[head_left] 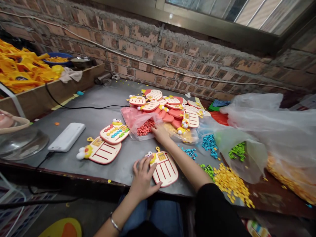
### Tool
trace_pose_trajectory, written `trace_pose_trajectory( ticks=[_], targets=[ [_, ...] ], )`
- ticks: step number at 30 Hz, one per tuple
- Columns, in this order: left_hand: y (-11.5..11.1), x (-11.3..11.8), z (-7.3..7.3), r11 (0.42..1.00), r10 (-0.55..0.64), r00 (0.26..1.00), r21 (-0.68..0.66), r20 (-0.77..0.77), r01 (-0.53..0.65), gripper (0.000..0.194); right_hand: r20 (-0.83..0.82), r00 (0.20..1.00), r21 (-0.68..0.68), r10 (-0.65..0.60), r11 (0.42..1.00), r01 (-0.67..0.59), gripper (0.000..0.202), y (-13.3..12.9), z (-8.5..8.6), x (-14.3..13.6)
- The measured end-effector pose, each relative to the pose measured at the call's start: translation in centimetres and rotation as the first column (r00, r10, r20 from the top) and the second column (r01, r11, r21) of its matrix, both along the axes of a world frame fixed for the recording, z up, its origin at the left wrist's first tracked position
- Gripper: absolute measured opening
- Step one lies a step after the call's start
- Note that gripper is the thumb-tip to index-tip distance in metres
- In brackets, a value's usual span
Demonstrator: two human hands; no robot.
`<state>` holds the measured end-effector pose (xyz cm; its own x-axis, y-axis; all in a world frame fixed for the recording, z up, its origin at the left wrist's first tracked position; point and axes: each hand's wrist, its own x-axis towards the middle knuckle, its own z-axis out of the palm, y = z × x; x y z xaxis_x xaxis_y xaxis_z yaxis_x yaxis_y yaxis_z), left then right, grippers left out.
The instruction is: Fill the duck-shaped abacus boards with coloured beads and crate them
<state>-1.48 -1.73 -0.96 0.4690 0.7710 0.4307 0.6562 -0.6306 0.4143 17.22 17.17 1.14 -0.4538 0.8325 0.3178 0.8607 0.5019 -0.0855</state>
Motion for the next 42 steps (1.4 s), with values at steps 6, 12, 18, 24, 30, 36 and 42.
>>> trace_pose_trajectory(
  ticks=[6,12,18,24,30,36,42],
  targets=[
    [0.2,0.1,0.2,0.996,0.024,0.998,-0.080,-0.060,-0.029,0.063,-0.029,0.991,-0.127,-0.130,0.984,0.126,0.024,1.1,0.2,-1.1],
    [0.5,0.2,0.5,0.988,-0.109,0.990,-0.118,-0.084,0.099,0.072,-0.611,0.776,-0.158,-0.156,0.985,0.074,0.017,-4.7,1.6,2.3],
    [0.7,0.3,0.7,0.977,-0.176,0.978,-0.140,-0.116,0.159,0.075,-0.658,0.719,-0.219,-0.224,0.970,0.102,0.010,-14.2,1.8,5.5],
    [0.6,0.5,0.5,0.981,-0.174,0.975,-0.115,-0.141,0.158,0.087,-0.381,0.890,-0.168,-0.250,0.965,0.199,0.016,-17.0,-0.1,5.8],
    [0.5,0.6,0.3,0.983,-0.145,0.976,-0.131,-0.160,0.125,0.099,-0.331,0.914,-0.164,-0.235,0.968,0.189,0.021,-17.3,-0.7,5.8],
    [0.7,0.5,0.0,0.975,-0.165,0.976,-0.173,-0.142,0.140,0.108,-0.461,0.852,-0.330,-0.246,0.939,0.092,0.010,-19.4,0.1,6.7],
    [0.8,0.4,0.0,0.957,-0.216,0.970,-0.219,-0.111,0.188,0.116,-0.594,0.772,-0.409,-0.228,0.911,-0.046,0.032,-18.7,0.0,3.2]
  ],
)
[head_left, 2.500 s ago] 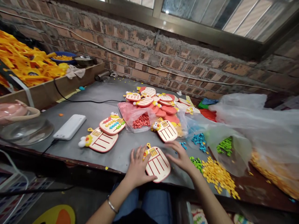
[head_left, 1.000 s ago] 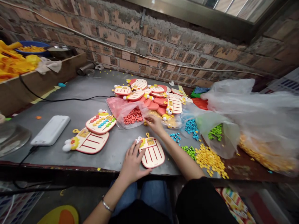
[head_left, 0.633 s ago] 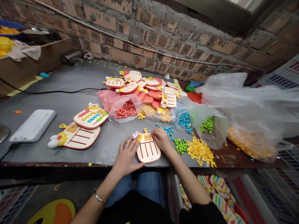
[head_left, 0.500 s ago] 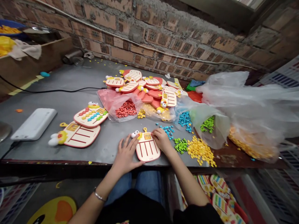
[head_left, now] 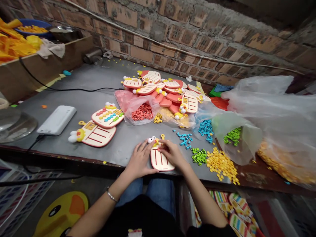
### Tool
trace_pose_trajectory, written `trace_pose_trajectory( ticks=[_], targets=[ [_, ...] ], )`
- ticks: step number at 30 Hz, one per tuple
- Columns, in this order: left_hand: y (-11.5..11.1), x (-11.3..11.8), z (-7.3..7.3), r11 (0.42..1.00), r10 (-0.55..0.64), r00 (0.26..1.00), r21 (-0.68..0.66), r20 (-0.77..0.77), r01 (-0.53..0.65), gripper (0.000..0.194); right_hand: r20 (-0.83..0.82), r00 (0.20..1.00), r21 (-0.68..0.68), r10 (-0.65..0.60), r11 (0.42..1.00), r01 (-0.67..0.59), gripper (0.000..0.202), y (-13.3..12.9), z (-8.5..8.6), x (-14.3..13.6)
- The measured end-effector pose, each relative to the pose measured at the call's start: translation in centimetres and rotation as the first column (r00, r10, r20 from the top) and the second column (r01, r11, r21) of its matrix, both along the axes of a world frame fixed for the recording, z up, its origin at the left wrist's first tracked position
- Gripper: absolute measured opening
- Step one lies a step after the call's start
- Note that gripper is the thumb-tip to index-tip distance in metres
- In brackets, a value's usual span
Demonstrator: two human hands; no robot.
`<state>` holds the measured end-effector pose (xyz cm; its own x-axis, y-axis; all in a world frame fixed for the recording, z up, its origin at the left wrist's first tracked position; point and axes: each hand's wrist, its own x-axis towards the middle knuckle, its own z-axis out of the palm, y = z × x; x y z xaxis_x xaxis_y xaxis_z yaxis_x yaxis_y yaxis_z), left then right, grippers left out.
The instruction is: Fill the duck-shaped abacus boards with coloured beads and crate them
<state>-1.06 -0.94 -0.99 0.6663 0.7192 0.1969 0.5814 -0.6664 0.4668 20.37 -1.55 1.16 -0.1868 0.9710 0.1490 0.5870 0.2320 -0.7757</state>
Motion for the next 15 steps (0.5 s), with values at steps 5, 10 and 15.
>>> trace_pose_trajectory(
  ticks=[5,10,15],
  targets=[
    [-0.1,-0.1,0.0,0.999,0.028,1.000,-0.015,0.012,-0.028,0.115,-0.221,0.938,-0.214,0.266,0.925,-0.313,0.057,0.7,1.2,-1.0],
    [-0.1,-0.1,0.7,1.000,-0.008,1.000,-0.026,0.004,0.009,0.111,-0.226,0.959,-0.160,0.173,0.964,-0.211,0.036,4.4,2.4,0.5],
    [-0.1,-0.2,0.8,1.000,-0.020,1.000,-0.024,0.004,0.020,0.108,0.213,0.976,0.206,-0.046,0.978,0.001,0.018,12.8,1.9,-2.6]
  ],
)
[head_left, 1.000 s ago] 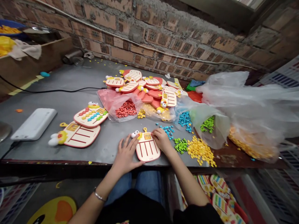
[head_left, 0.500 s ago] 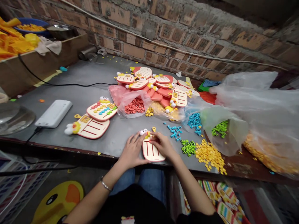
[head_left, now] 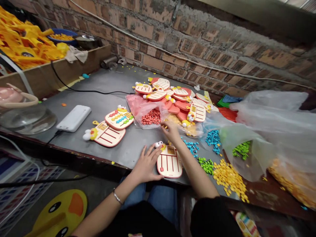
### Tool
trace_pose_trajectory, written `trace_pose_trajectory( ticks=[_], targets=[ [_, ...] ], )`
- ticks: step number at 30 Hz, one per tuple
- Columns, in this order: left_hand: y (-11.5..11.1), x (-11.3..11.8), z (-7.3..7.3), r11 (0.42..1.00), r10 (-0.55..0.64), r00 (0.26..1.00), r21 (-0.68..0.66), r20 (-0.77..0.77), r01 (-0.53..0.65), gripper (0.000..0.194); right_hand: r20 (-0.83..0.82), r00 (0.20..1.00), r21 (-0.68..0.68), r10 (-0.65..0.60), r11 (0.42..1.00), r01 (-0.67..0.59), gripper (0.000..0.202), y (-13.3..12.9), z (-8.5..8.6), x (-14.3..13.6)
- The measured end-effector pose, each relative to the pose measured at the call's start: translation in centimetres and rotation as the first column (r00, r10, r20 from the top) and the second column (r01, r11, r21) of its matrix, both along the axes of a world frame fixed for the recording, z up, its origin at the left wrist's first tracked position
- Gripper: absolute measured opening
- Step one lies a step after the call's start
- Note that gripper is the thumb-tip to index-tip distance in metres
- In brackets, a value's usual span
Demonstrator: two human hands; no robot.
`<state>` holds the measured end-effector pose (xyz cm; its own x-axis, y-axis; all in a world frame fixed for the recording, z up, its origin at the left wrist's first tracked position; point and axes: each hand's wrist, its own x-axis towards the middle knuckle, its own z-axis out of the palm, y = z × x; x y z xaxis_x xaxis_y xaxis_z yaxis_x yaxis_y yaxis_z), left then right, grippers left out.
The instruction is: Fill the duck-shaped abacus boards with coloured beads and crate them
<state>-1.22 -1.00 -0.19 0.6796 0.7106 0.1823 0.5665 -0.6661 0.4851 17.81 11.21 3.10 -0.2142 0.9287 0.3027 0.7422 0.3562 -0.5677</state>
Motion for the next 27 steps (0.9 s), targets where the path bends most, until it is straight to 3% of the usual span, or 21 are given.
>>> trace_pose_trajectory(
  ticks=[4,6,8,12,15,17,22,27],
  targets=[
    [0.0,-0.1,-0.2,1.000,-0.001,1.000,0.004,-0.008,0.002,0.107,0.408,0.913,-0.014,-0.018,1.000,0.026,0.023,3.9,-0.8,-2.4],
    [0.0,-0.2,-0.3,1.000,-0.002,1.000,0.008,-0.007,0.002,0.106,0.457,0.889,-0.045,0.002,0.999,0.020,0.026,4.2,-1.0,-2.3],
    [0.0,-0.2,-0.3,1.000,-0.005,1.000,0.008,-0.004,0.005,0.105,0.383,0.923,-0.041,0.018,0.999,-0.002,0.027,3.6,-1.2,-1.3],
    [0.1,-0.2,-0.4,1.000,-0.010,1.000,0.015,0.012,0.010,0.104,0.041,0.999,-0.010,0.011,1.000,-0.011,0.021,0.3,-1.2,1.8],
    [0.1,-0.2,-0.5,1.000,-0.011,1.000,0.025,0.023,0.010,0.102,-0.190,0.981,0.002,-0.025,1.000,0.026,0.017,-3.8,-1.0,3.9],
    [0.2,-0.2,-0.5,1.000,-0.017,1.000,0.026,0.023,0.016,0.102,-0.247,0.968,0.014,-0.051,0.998,0.057,0.017,-6.9,-0.8,5.1],
    [0.2,-0.1,-0.6,0.999,-0.025,1.000,0.037,0.019,0.024,0.100,-0.047,0.994,0.016,-0.099,0.995,0.100,0.015,-12.2,-1.2,6.5],
    [0.2,0.0,-0.8,0.999,-0.012,1.000,0.048,0.008,0.012,0.100,0.224,0.965,0.099,-0.137,0.988,0.118,0.020,-12.6,-2.8,5.7]
  ],
)
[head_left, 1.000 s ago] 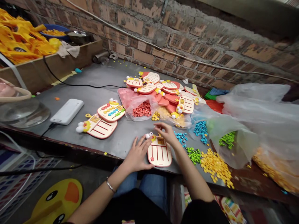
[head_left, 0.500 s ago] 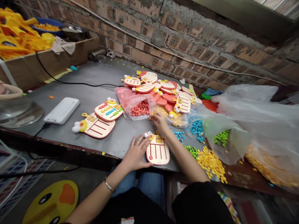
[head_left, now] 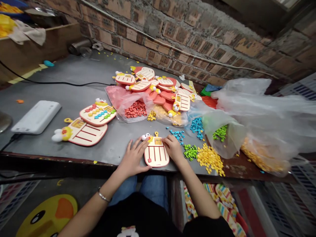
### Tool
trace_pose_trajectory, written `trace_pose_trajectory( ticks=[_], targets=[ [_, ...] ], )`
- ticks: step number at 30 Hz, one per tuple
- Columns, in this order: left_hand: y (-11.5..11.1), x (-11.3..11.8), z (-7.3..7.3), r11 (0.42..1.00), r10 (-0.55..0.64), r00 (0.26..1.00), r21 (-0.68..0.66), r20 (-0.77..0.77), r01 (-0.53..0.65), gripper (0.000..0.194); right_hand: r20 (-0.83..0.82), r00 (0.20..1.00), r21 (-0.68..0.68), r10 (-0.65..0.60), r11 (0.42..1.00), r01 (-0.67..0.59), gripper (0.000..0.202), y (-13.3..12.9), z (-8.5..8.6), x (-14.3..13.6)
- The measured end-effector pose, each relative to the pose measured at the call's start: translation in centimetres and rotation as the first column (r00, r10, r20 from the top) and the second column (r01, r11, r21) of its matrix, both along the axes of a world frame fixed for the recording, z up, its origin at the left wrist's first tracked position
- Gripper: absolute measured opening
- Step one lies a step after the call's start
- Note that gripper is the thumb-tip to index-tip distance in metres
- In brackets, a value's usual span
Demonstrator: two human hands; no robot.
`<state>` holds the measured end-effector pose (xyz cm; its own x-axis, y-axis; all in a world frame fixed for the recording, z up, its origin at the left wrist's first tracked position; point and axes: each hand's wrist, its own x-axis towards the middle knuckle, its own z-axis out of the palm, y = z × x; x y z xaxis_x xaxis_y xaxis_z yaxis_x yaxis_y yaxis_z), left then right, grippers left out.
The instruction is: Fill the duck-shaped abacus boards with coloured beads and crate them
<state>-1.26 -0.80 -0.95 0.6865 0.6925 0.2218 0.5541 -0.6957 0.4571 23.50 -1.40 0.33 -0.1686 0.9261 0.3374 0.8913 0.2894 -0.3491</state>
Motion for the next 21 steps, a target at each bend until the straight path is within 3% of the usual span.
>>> trace_pose_trajectory(
  ticks=[5,9,13,16,18,20,21],
  targets=[
    [0.0,0.1,-0.1,1.000,0.019,1.000,0.000,-0.023,-0.019,0.105,0.040,0.998,-0.022,0.038,0.999,-0.037,0.022,-0.6,0.2,0.2],
    [0.0,0.1,0.1,1.000,0.018,0.999,-0.015,-0.030,-0.018,0.109,-0.148,0.980,-0.104,0.130,0.984,-0.146,0.018,-1.4,0.9,-0.1],
    [0.0,0.1,0.2,0.999,0.006,0.999,-0.035,-0.035,-0.008,0.110,-0.301,0.927,-0.095,0.225,0.960,-0.264,0.017,-0.5,0.9,-2.8],
    [0.0,-0.1,0.2,0.998,0.031,0.999,-0.049,-0.031,-0.032,0.113,-0.397,0.855,-0.150,0.332,0.896,-0.418,0.014,0.3,1.2,-4.5],
    [0.0,-0.2,0.2,0.997,0.049,0.999,-0.065,-0.021,-0.050,0.114,-0.510,0.778,-0.241,0.367,0.807,-0.538,0.014,0.8,1.6,-4.7],
    [0.0,-0.2,0.2,0.996,0.054,0.998,-0.076,-0.011,-0.055,0.112,-0.611,0.719,-0.289,0.331,0.752,-0.592,0.021,1.8,2.1,-4.4],
    [0.0,-0.2,0.2,0.996,0.052,0.999,-0.077,-0.008,-0.053,0.111,-0.635,0.715,-0.294,0.291,0.765,-0.573,0.022,2.6,2.4,-4.3]
  ],
)
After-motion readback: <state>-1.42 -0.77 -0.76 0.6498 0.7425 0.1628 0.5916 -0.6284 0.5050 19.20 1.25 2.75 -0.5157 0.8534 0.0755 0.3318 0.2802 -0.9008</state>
